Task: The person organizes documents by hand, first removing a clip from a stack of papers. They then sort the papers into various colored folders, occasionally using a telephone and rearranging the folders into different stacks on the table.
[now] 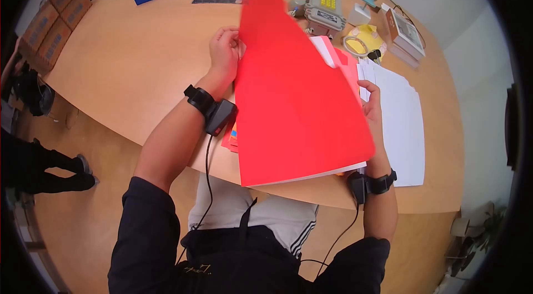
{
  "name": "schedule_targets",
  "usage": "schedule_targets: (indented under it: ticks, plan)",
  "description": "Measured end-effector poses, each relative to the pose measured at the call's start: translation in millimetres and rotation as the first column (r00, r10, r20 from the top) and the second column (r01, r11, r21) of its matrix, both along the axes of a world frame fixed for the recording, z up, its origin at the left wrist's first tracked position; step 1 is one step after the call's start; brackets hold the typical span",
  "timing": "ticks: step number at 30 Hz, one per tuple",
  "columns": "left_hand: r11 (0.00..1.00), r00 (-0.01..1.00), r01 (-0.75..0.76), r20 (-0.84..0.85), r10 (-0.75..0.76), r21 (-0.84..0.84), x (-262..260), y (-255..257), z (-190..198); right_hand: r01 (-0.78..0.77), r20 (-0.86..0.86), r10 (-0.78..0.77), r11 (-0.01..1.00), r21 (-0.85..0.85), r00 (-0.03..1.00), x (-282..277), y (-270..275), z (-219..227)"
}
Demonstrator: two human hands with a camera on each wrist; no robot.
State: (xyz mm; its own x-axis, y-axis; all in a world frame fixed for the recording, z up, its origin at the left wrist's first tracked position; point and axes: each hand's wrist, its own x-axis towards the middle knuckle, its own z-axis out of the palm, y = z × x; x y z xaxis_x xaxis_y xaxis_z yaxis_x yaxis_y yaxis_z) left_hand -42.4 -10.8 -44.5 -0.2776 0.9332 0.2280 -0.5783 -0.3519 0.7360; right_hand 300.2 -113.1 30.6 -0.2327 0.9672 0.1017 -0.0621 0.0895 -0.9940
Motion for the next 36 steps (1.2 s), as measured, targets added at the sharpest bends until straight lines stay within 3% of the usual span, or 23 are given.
schedule_targets:
  ticks: [2, 3, 4, 8, 10, 11, 15, 17, 19, 21, 26, 28, 29, 31, 33, 35, 36]
  plan:
    - [0.997, 0.996, 0.039, 0.085, -0.033, -0.069, -10, 10, -6, -0.027, 0.052, 0.029, 0.999, -0.033, 0.998, 10, 4, -1]
    - [0.849, 0.904, 0.384, 0.04, -0.426, 0.363, -37, 24, -38, -0.045, 0.033, 0.047, 0.998, -0.053, 0.998, 18, 8, -3]
    - [0.677, 0.765, 0.528, 0.061, -0.642, 0.512, -46, 39, -47, -0.066, 0.015, 0.067, 0.995, -0.072, 0.998, 21, 13, -4]
    - [0.626, 0.724, 0.608, -0.017, -0.689, 0.488, -54, 44, -45, -0.13, 0.034, 0.135, 0.985, -0.114, 0.99, 16, 4, 7]
    - [0.596, 0.697, 0.658, -0.074, -0.713, 0.459, -61, 44, -40, -0.047, 0.258, 0.032, 0.997, 0.055, 0.966, 11, 4, 0]
    - [0.582, 0.684, 0.682, -0.101, -0.723, 0.443, -65, 43, -37, -0.064, 0.257, 0.047, 0.996, 0.061, 0.965, 7, 3, 0]
    - [0.519, 0.621, 0.76, -0.205, -0.756, 0.391, -74, 47, -28, -0.037, 0.16, 0.053, 0.994, -0.101, 0.986, 4, -1, 10]
    - [0.525, 0.646, 0.72, -0.161, -0.746, 0.454, -70, 48, -35, -0.062, 0.155, 0.084, 0.988, -0.142, 0.984, 3, -5, 15]
    - [0.529, 0.664, 0.678, -0.115, -0.739, 0.511, -63, 39, -35, -0.17, -0.086, 0.151, 0.939, -0.298, 0.985, -3, -14, 21]
    - [0.619, 0.742, 0.578, -0.026, -0.67, 0.532, -55, 26, -27, -0.2, -0.141, 0.162, 0.928, -0.315, 0.977, -8, -17, 25]
    - [0.558, 0.684, 0.618, -0.03, -0.728, 0.553, -55, 34, -25, -0.234, -0.219, 0.167, 0.914, -0.331, 0.961, 0, -12, 15]
    - [0.555, 0.678, 0.627, -0.03, -0.735, 0.546, -53, 33, -25, -0.112, -0.018, 0.111, 0.96, -0.257, 0.994, -1, -12, 15]
    - [0.592, 0.705, 0.615, -0.026, -0.709, 0.521, -53, 33, -25, -0.112, -0.016, 0.112, 0.96, -0.258, 0.994, 0, -11, 12]
    - [0.632, 0.733, 0.598, -0.017, -0.68, 0.494, -51, 25, -22, -0.093, 0.183, 0.127, 0.978, -0.187, 0.975, 6, -8, 6]
    - [0.731, 0.796, 0.505, 0.08, -0.6, 0.459, -46, 18, -24, -0.094, 0.205, 0.13, 0.98, -0.176, 0.97, 10, -7, 4]
    - [0.688, 0.778, 0.525, 0.045, -0.627, 0.501, -47, 23, -25, -0.098, 0.232, 0.132, 0.984, -0.152, 0.964, 11, -6, 8]
    - [0.642, 0.76, 0.547, 0.003, -0.65, 0.537, -50, 30, -27, -0.017, 0.215, 0.041, 0.993, -0.116, 0.976, 10, -6, 11]
